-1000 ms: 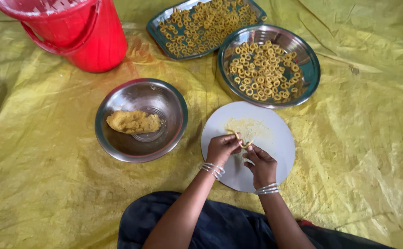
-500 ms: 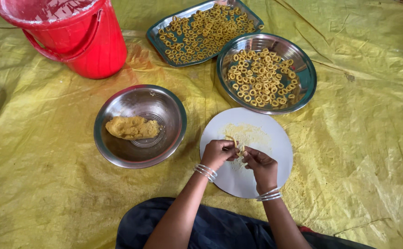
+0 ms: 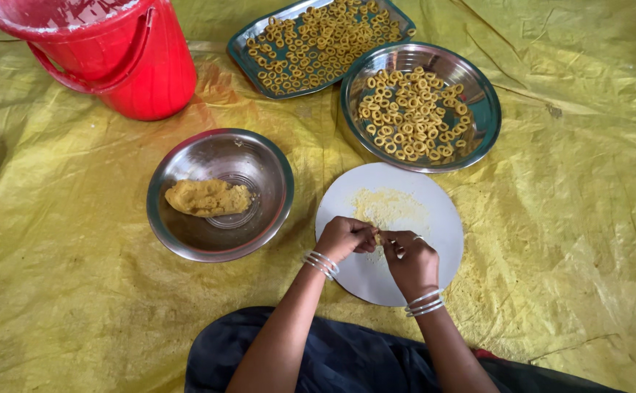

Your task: The person rolls small pieces of dough into thin ropes on a white plate, then joins the ends to form rings. The finished rings are placed into a metal bowl. The process is repeated continuously with additional dough pieces.

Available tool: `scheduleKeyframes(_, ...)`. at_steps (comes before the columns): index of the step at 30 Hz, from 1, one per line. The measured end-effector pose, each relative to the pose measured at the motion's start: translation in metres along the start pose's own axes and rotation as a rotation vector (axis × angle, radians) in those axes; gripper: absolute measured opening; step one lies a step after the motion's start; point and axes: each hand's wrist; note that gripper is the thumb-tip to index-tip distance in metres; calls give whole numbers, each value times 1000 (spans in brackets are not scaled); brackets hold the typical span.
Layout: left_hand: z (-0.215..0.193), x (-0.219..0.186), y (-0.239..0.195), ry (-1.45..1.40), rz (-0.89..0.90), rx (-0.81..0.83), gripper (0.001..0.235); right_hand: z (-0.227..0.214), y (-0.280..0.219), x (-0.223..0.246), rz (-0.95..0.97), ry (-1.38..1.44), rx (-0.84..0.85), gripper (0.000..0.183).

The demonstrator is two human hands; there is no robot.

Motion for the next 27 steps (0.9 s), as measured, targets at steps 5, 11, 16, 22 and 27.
scheduleKeyframes(5, 1, -5, -7, 82, -71, 43, 27, -1, -4, 4, -103, -69, -54, 14)
scheduleKeyframes(11, -4, -14, -13, 190, -185, 71, 29, -8, 3, 2, -77, 14, 115, 20)
scheduleKeyframes(16, -5, -12, -13, 152, -364, 304, 35, -10, 10, -9, -214, 257, 203, 37)
scheduleKeyframes(22, -7, -19, -20, 87, -397, 345, 44, -5, 12, -22, -189, 206, 264, 31)
scheduleKeyframes(27, -5, -27, -23, 66, -389, 302, 40, -8, 11, -25, -166, 210, 229, 22)
Point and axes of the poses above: each hand's wrist, its own y-axis towards the middle knuckle, its own z-axis out of the palm, x = y × z, and after that the axes turned 7 degrees about -y, right-handed
